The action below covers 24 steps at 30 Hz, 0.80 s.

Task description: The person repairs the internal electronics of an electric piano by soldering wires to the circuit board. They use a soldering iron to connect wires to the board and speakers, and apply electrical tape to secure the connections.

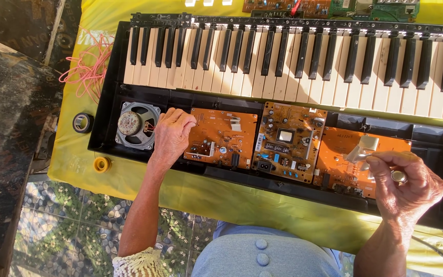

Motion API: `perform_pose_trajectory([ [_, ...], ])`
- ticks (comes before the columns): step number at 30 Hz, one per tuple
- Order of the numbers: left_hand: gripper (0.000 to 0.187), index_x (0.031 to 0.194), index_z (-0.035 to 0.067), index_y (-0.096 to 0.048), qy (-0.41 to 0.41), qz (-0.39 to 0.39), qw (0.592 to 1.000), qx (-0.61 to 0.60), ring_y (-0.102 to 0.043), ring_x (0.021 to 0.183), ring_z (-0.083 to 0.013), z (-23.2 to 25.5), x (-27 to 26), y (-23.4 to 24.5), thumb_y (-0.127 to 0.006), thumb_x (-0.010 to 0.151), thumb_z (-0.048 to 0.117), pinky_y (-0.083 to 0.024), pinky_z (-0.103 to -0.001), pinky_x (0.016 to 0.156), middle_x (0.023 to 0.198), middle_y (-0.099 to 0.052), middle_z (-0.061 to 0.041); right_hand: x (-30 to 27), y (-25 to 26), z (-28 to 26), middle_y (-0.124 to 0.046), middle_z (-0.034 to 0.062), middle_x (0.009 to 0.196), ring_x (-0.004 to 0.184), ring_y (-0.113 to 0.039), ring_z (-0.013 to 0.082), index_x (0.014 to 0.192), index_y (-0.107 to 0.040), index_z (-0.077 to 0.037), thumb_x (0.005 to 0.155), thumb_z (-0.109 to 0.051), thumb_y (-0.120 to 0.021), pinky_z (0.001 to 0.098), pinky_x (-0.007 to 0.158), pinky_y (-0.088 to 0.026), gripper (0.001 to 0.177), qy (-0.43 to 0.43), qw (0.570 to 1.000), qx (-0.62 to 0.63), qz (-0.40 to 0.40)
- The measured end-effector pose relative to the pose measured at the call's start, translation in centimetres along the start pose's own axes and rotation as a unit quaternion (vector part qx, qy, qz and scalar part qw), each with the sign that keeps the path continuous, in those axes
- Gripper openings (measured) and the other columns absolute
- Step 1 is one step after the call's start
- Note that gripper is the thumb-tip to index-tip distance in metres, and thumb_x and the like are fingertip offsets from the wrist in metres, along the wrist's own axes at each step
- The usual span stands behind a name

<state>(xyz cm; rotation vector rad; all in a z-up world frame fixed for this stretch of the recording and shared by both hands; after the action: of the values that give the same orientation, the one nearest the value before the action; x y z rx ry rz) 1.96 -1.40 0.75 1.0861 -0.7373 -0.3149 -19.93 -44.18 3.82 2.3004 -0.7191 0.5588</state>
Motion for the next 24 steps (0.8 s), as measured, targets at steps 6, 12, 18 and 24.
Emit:
perform_pose_trajectory([
  [6, 0.015, 0.089, 0.015, -0.062, -0.016, 0.002, 0.999, 0.047, -0.051, 0.084, -0.0244, -0.1, 0.0, -0.5, -0.070, 0.095, 0.004, -0.038, -0.038, 0.071, 0.085, -0.054, 0.001, 0.1, -0.1, 0.1, -0.072, 0.0138, 0.093, 0.062, -0.050, 0.0116, 0.104, -0.071, 0.007, 0.106, 0.005, -0.080, 0.0254, 0.061, -0.040, 0.010, -0.004, 1.000, 0.028, -0.006],
  [12, 0.024, 0.082, 0.014, -0.065, -0.062, 0.023, 0.991, 0.115, -0.048, 0.080, -0.0255, -0.3, -0.1, -1.6, -0.070, 0.078, -0.009, -0.036, -0.039, 0.067, 0.080, -0.055, 0.000, -0.2, -0.2, 0.4, -0.072, 0.0128, 0.092, 0.063, -0.050, 0.0129, 0.103, -0.071, 0.007, 0.106, 0.005, -0.083, 0.0275, 0.062, -0.039, 0.012, -0.002, 1.000, 0.004, -0.006],
  [18, 0.019, 0.087, 0.011, -0.068, -0.068, 0.000, 0.983, 0.168, -0.052, 0.083, -0.0256, 0.4, 0.1, -1.8, -0.086, 0.084, 0.007, -0.039, -0.039, 0.068, 0.083, -0.057, -0.003, -0.1, -0.3, 0.0, -0.071, 0.0114, 0.091, 0.063, -0.048, 0.0135, 0.102, -0.072, 0.005, 0.106, 0.001, -0.084, 0.0282, 0.064, -0.038, 0.013, -0.005, 1.000, -0.004, -0.010],
  [24, 0.038, 0.115, 0.009, -0.064, -0.020, -0.077, 0.993, 0.091, -0.058, 0.097, -0.0285, 0.8, -0.4, -0.1, -0.084, 0.083, 0.012, -0.046, -0.040, 0.081, 0.104, -0.060, -0.008, -0.3, -0.1, 0.3, -0.072, 0.0104, 0.091, 0.061, -0.043, 0.0123, 0.103, -0.072, 0.005, 0.107, 0.005, -0.084, 0.0278, 0.061, -0.034, 0.013, -0.009, 1.000, -0.021, -0.004],
])
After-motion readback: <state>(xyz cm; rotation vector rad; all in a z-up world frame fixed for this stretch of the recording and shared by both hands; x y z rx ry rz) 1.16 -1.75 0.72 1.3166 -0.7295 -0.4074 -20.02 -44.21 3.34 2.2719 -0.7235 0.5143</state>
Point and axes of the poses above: each hand's wrist, its own x-axis towards the middle knuckle, its own y-axis out of the back of the hand, z = x × y, the point moved 3 cm from there along x, towards the middle knuckle
